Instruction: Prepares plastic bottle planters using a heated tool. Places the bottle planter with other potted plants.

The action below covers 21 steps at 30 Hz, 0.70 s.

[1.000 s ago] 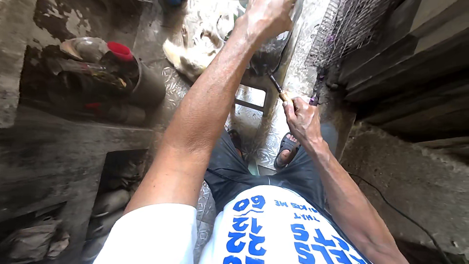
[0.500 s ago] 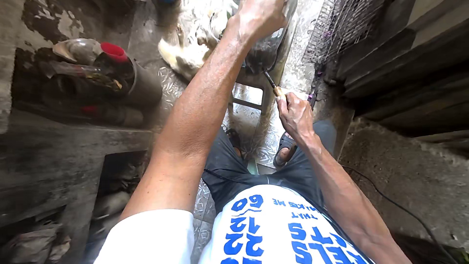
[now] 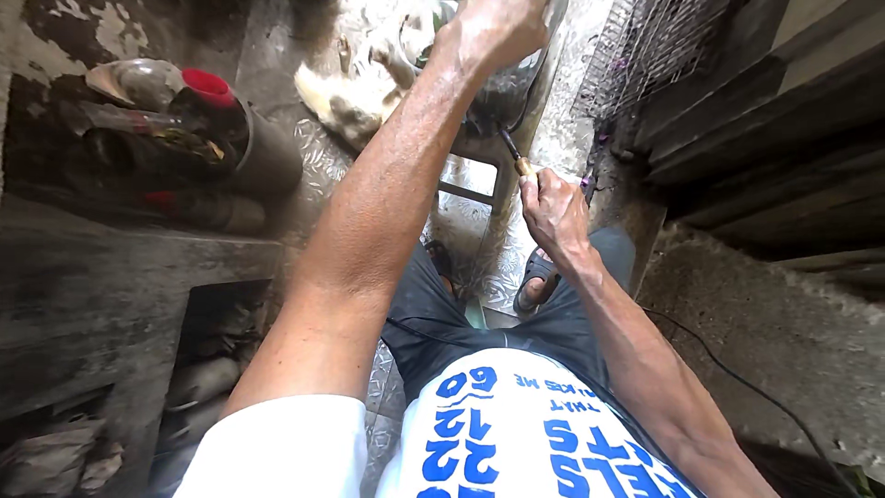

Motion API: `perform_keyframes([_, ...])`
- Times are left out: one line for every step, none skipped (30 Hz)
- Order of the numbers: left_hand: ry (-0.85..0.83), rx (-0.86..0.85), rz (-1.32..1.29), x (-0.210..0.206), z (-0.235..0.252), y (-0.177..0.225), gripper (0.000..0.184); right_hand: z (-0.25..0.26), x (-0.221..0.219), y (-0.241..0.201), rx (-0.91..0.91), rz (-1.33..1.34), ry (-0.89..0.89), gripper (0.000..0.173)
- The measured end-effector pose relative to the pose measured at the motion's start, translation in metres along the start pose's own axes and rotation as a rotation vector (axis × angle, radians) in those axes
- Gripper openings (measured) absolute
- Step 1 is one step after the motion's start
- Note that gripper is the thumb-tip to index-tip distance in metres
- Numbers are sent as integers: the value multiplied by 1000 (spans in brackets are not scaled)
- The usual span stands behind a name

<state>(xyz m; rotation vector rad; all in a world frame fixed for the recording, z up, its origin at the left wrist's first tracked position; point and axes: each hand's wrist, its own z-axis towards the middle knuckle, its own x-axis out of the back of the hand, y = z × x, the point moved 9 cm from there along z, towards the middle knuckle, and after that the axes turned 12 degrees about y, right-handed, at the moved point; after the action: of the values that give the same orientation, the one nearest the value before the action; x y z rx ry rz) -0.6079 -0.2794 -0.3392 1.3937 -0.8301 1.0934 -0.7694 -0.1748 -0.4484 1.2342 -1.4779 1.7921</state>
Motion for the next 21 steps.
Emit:
perform_keyframes([-2, -4, 4, -1, 1, 0, 21, 1, 0, 0, -7, -3, -9, 49])
perform_keyframes([-6, -7, 8, -2, 1, -1, 22, 1, 0, -1, -11, -4, -15, 49])
perform_keyframes([-12, -11, 14, -3, 2, -1, 22, 1, -1, -1, -16, -2, -22, 49])
perform_keyframes([-15, -12, 17, -4, 2, -2, 23, 2, -1, -1, -17, -3, -26, 49])
perform_keyframes([-16, -9, 10, -4, 2, -1, 23, 2, -2, -1, -16, -2, -26, 49])
perform_keyframes([-14, -5, -1, -3, 2, -1, 23, 3, -2, -2, -16, 2, -29, 49])
perform_keyframes([-5, -6, -14, -3, 3, -2, 23, 4, -3, -2, -18, 4, -37, 49])
perform_keyframes([0, -5, -14, -3, 3, -2, 22, 6, -5, -2, -24, 4, -46, 49])
perform_keyframes([3, -6, -6, -3, 3, -1, 21, 7, -6, -2, -26, 4, -53, 48])
perform_keyframes([1, -13, 3, -3, 3, 0, 21, 10, -6, -3, -21, 4, -50, 47])
perform_keyframes([8, -29, 13, -2, 3, 2, 22, 12, -7, -4, -13, 2, -44, 47])
perform_keyframes([12, -45, 24, -1, 2, 3, 22, 13, -7, -5, -5, 2, -40, 47])
perform_keyframes([9, -54, 33, 0, 1, 4, 23, 13, -7, -5, 2, 9, -38, 48])
perform_keyframes([7, -64, 37, 2, -1, 6, 23, 13, -5, -3, 2, 17, -39, 48])
perform_keyframes([4, -74, 41, 3, -1, 7, 24, 12, -2, -2, 1, 30, -43, 49])
perform_keyframes([2, -87, 48, 3, -1, 7, 25, 10, 1, 1, 5, 46, -44, 49])
perform_keyframes([-13, -98, 48, 3, 0, 6, 28, 6, 4, 3, 21, 62, -34, 49])
perform_keyframes([-37, -103, 45, 2, 2, 4, 32, 1, 8, 6, 46, 78, -15, 48])
perform_keyframes([-60, -107, 38, 1, 3, 1, 34, -7, 13, 9, 70, 102, 9, 46])
perform_keyframes([-70, -113, 26, 3, 5, -3, 36, -15, 18, 14, 104, 127, 33, 44])
perform_keyframes([-74, -120, 23, 8, 8, -7, 38, -19, 21, 19, 106, 137, 38, 44])
